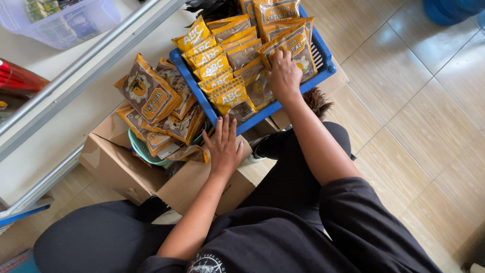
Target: The person sits on the floor and transfers yellow snack packets from a cardboard box into a blue plastic basket, arranging them in neat rows. The person also moves a small green basket and a cloth aside to access the box.
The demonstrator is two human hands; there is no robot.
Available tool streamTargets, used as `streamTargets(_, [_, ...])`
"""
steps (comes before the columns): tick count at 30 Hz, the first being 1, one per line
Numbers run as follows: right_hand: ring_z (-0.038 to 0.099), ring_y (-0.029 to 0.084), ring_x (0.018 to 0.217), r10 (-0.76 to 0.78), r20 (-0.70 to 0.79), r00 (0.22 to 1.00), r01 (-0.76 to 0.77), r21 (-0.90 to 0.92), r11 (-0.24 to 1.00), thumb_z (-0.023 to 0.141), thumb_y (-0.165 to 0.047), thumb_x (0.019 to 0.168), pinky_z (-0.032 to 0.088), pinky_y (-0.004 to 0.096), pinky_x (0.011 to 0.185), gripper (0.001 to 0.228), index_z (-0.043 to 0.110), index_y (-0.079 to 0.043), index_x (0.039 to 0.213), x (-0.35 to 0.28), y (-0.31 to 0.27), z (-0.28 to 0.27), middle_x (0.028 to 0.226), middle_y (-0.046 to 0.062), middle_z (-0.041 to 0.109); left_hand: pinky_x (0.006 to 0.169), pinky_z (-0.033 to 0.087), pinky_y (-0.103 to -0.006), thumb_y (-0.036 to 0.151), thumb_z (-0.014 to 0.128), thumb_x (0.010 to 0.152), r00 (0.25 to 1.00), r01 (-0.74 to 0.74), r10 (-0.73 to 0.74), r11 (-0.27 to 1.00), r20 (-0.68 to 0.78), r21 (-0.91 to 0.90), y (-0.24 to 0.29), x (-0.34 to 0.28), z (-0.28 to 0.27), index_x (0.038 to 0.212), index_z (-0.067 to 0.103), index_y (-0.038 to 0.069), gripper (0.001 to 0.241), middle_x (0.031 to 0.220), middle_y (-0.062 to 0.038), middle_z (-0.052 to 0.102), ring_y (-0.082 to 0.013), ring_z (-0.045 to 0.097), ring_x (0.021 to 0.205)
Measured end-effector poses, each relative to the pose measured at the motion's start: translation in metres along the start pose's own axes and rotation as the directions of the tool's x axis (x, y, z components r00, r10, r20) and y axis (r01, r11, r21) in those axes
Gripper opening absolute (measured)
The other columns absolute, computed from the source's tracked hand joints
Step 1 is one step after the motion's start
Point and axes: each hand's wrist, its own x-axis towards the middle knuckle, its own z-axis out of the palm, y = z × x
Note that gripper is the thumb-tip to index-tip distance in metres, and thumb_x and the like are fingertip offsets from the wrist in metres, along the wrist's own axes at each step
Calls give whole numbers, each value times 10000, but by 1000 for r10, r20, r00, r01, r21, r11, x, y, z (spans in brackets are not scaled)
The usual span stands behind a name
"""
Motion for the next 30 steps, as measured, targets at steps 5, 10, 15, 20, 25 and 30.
streamTargets(5, [690,299,857,61,-123,991,-43,139,989,749,-347,970,536,467,719,429,576,-10,1174,21,22,13,1094,164,652,1182,139,-740,395,666,934,1000,-7,7,1000,2,25,-1,0,2,1623,264,130,840,1708,-101,161,-239,103,1582])
streamTargets(10, [688,341,894,103,-228,968,-48,235,971,759,-323,956,528,476,780,355,590,-25,1048,26,44,13,1012,143,690,1180,142,-741,400,689,917,1000,-14,14,999,-20,33,-1,-2,3,1622,266,131,866,1704,-105,160,-242,110,1578])
streamTargets(15, [679,400,867,-16,-198,980,51,173,984,766,-299,926,525,491,758,422,561,-1,1143,15,31,21,1011,217,674,1181,154,-746,380,696,909,999,-12,14,1000,-52,22,0,-2,2,1617,272,134,861,1706,-104,169,-240,115,1581])
streamTargets(20, [690,400,865,-28,-182,983,52,128,990,790,-361,898,529,491,755,478,561,-2,1116,11,23,9,961,209,690,1174,156,-744,365,696,905,1000,1,0,1000,-27,17,1,-3,2,1611,284,135,849,1705,-102,173,-242,122,1579])
streamTargets(25, [709,359,844,-8,93,996,6,17,1000,795,-435,884,543,483,722,475,634,-14,1035,-5,12,-3,895,185,714,1180,148,-737,361,697,914,999,-2,2,1000,-50,-9,0,-4,1,1613,289,149,837,1710,-94,171,-234,134,1581])
streamTargets(30, [740,329,910,-17,345,938,69,-139,988,809,-388,818,584,453,726,391,728,-34,963,-13,6,22,967,168,753,1189,141,-731,372,701,912,999,10,-10,1000,-38,-5,0,-6,5,1613,289,153,843,1713,-93,169,-235,141,1582])
